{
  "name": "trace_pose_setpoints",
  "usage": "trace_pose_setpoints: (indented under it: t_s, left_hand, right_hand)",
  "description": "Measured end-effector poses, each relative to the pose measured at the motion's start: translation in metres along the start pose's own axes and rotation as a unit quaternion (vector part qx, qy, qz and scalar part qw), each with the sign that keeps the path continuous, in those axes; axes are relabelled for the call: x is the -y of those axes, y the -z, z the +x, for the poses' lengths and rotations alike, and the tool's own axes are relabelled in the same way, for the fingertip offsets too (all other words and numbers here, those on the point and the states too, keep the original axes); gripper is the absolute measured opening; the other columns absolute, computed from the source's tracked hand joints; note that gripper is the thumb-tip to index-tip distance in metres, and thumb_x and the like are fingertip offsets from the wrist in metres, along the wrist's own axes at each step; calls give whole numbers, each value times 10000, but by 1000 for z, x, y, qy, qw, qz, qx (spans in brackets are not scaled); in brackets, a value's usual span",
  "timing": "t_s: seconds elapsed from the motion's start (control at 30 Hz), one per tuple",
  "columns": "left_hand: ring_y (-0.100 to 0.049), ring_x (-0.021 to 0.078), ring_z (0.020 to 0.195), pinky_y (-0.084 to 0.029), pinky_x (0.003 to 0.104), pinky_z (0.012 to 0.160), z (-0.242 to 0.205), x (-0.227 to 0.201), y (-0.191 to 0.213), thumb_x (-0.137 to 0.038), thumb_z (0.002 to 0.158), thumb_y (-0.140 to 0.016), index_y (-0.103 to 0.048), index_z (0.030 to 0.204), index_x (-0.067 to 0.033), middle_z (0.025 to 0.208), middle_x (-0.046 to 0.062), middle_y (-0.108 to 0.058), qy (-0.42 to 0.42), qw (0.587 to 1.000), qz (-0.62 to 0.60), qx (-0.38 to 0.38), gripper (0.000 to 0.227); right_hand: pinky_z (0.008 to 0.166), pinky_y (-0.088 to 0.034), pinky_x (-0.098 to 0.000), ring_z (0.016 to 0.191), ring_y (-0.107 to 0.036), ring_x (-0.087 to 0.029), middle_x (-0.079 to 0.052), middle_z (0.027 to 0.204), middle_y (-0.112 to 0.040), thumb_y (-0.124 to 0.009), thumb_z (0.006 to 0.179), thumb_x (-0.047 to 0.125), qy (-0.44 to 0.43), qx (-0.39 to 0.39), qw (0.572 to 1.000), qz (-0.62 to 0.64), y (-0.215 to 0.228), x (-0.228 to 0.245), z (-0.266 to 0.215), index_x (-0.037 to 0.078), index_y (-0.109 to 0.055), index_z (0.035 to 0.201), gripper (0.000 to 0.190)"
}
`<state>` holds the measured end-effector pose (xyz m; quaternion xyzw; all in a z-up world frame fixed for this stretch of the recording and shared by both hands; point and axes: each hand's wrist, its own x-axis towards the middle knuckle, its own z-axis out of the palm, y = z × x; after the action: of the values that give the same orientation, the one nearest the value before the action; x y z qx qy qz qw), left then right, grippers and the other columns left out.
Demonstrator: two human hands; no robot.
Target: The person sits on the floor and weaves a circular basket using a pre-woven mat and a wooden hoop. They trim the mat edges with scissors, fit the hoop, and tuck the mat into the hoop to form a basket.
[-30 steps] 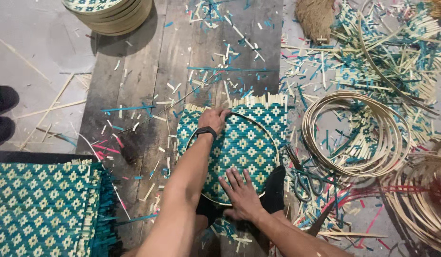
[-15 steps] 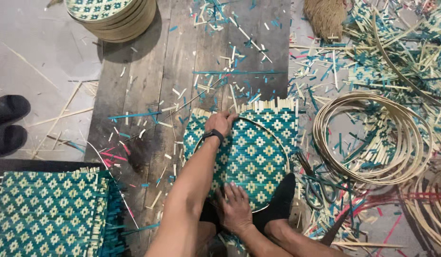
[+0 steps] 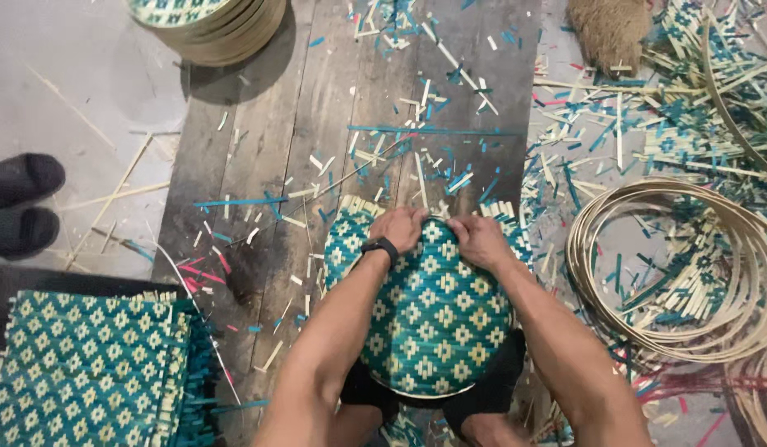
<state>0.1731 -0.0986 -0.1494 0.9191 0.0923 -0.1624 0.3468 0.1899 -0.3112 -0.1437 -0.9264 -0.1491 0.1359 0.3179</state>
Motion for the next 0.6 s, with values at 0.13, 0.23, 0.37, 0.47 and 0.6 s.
trace_pose_setpoints:
  t_s: [0.13,0.23,0.37,0.47,0.6]
  left_hand:
    - [-689,393,1110,-532,486,971,30,1,-5,-603,902,-576,-784,1089,-107,1151,228,-724,75,996,18,42,570]
    - [-684,402,1125,-532,482,984,34,5,-5,-610,879,-613,-787,1070,-59,1165,243,-719,82,996,16,26,609]
    - [-680,407,1111,-525,489,978,36,6,-10,-607,839,-615,-791,1071,-86,1149,227,-729,70,997,-2,39,597]
    - [-671,411,1116,-516,480,986,45,11,-10,-611,822,-621,-785,1086,-81,1165,229,-719,35,998,0,43,614]
    - [-680,415,1129,-532,466,992,68,38,-38,-604,808,-644,-767,1095,-4,1175,268,-719,70,996,15,61,676]
  right_hand:
    - [841,-568,-415,961,-721,-349,-182,1025,-753,-634,979,319,-19,-13,999,37,5,3,-7,133,-792,1106,276]
    - [911,-460,-578,960,-742,-354,-161,1029,-783,-629,951,242,193,-189,960,-68,11,6,-40,65,-786,1146,307]
    - [843,-566,-396,943,-744,-322,-173,1048,-772,-628,1007,234,61,-185,978,75,-9,-25,-58,67,-767,1150,260]
    - [794,-567,-330,886,-759,-222,-150,1009,-790,-641,999,247,-29,-104,981,163,-15,-56,-43,79,-767,1150,259]
    - [762,-551,-328,852,-726,-151,-155,978,-801,-670,1012,283,-82,-60,958,266,-32,-84,-40,55,-784,1128,280]
